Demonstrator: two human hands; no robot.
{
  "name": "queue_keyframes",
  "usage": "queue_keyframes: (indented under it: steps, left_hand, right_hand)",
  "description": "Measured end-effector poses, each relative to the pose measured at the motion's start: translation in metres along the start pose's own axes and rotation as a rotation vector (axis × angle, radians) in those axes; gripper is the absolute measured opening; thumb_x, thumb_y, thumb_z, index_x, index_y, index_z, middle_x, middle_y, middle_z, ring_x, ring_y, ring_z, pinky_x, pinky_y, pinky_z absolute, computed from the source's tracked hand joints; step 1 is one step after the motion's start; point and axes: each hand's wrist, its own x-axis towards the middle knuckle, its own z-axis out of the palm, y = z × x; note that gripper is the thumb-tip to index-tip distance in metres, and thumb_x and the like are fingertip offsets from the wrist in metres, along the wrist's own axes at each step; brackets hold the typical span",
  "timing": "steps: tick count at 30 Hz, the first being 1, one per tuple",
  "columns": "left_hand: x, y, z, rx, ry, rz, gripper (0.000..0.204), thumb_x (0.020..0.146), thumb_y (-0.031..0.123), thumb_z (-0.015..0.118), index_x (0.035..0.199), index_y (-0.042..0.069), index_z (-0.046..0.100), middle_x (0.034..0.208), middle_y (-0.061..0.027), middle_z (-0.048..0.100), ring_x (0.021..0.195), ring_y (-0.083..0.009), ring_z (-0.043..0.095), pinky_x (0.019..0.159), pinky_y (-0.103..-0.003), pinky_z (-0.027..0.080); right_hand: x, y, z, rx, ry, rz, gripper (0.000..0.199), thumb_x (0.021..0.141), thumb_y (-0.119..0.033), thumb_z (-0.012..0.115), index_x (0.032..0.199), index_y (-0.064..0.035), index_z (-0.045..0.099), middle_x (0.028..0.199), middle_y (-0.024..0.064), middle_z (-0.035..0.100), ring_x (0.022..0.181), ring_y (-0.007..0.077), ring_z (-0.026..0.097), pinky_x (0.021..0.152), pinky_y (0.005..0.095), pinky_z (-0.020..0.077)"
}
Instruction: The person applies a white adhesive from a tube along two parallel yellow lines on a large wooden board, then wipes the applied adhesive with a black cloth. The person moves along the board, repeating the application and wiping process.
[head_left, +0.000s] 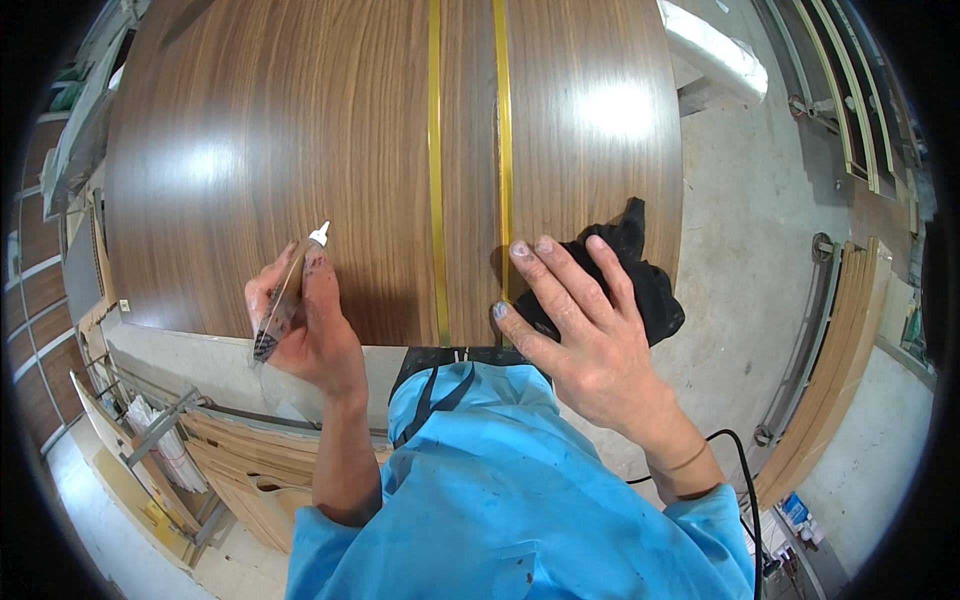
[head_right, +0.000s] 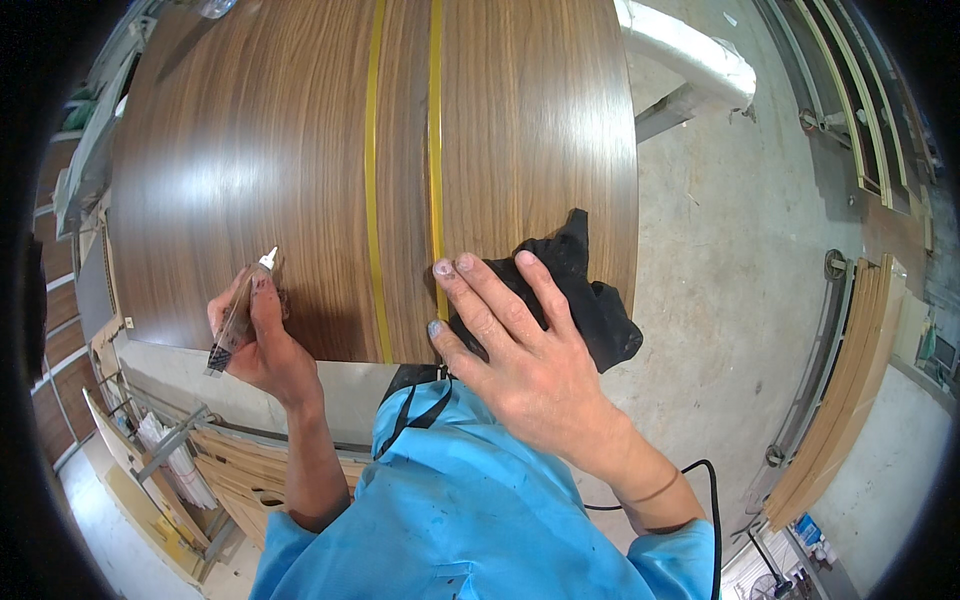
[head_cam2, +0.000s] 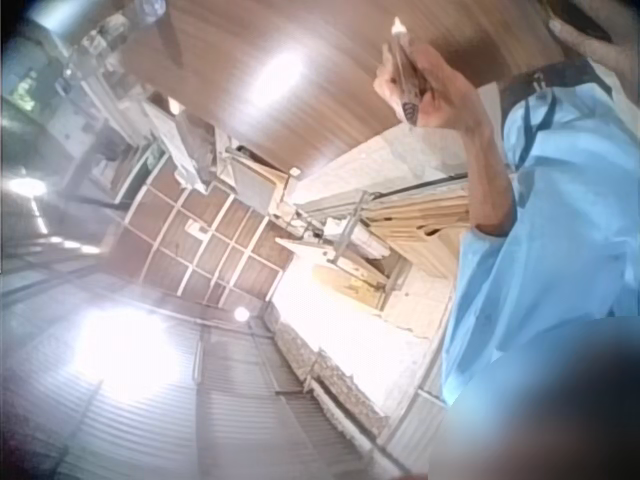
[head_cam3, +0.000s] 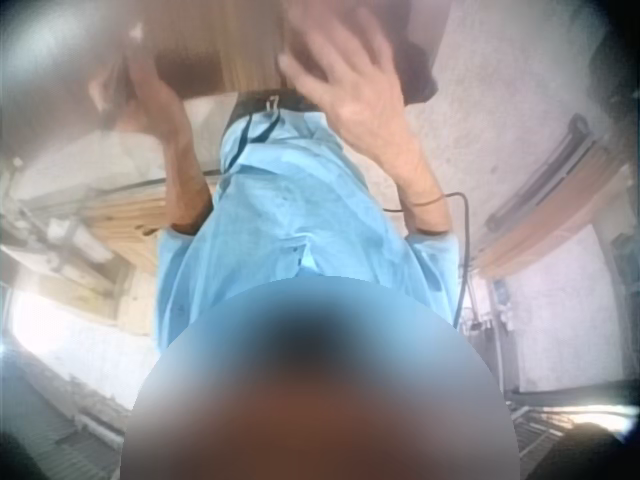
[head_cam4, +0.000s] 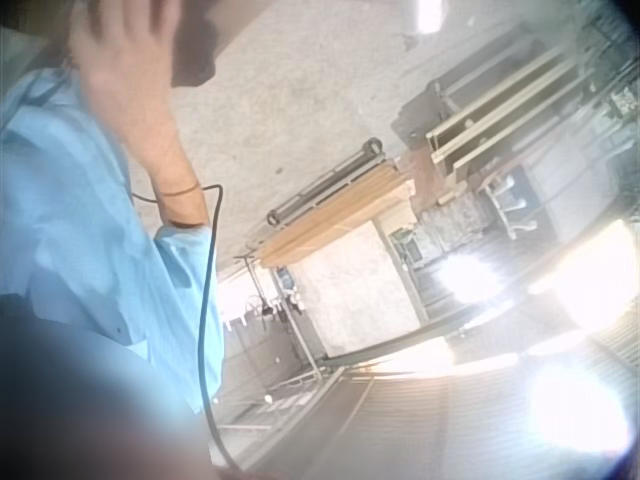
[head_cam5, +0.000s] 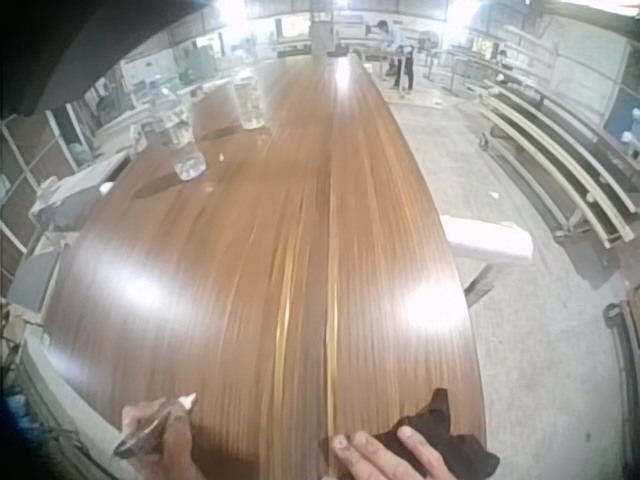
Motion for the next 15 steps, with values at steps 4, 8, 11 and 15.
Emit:
queue_keyframes:
  steps: [4,8,11,15]
  left_hand:
    - [0.000,0.001,0.001,0.036,-0.004,-0.018,0.010,0.099,0.005,0.074,0.103,0.002,0.065,0.098,-0.0066,0.066,0.084,-0.0082,0.062,0.075,-0.024,0.053]
    - [0.000,0.006,0.005,0.033,0.020,-0.045,0.011,0.100,0.007,0.074,0.101,0.002,0.064,0.097,-0.0065,0.066,0.083,-0.0081,0.061,0.075,-0.025,0.052]
    - [0.000,0.008,0.008,0.012,0.043,-0.050,0.007,0.101,0.009,0.071,0.103,0.003,0.067,0.091,-0.0029,0.067,0.077,-0.0049,0.057,0.068,-0.022,0.047]
    - [0.003,0.004,0.008,0.045,0.053,0.024,0.008,0.103,0.011,0.069,0.104,0.002,0.069,0.087,-0.0006,0.067,0.074,-0.0030,0.055,0.064,-0.021,0.043]
  right_hand:
    - [-0.009,-0.004,0.001,-0.009,-0.009,-0.052,0.019,0.088,-0.016,0.070,0.103,-0.0120,0.080,0.151,0.0160,0.060,0.150,0.0299,0.046,0.127,0.0576,0.0273]
    - [-0.016,-0.001,-0.004,0.038,-0.021,-0.094,0.024,0.089,-0.018,0.072,0.112,-0.0134,0.078,0.152,0.0166,0.059,0.148,0.0313,0.047,0.127,0.0574,0.0280]
    - [-0.021,0.009,-0.011,0.102,0.059,-0.010,0.037,0.090,-0.019,0.074,0.126,-0.0137,0.072,0.156,0.0178,0.055,0.148,0.0351,0.048,0.126,0.0577,0.0280]
    - [-0.024,0.019,-0.014,0.008,0.122,0.226,0.061,0.089,-0.037,0.076,0.145,-0.0151,0.062,0.157,0.0236,0.049,0.148,0.0425,0.044,0.123,0.0590,0.0278]
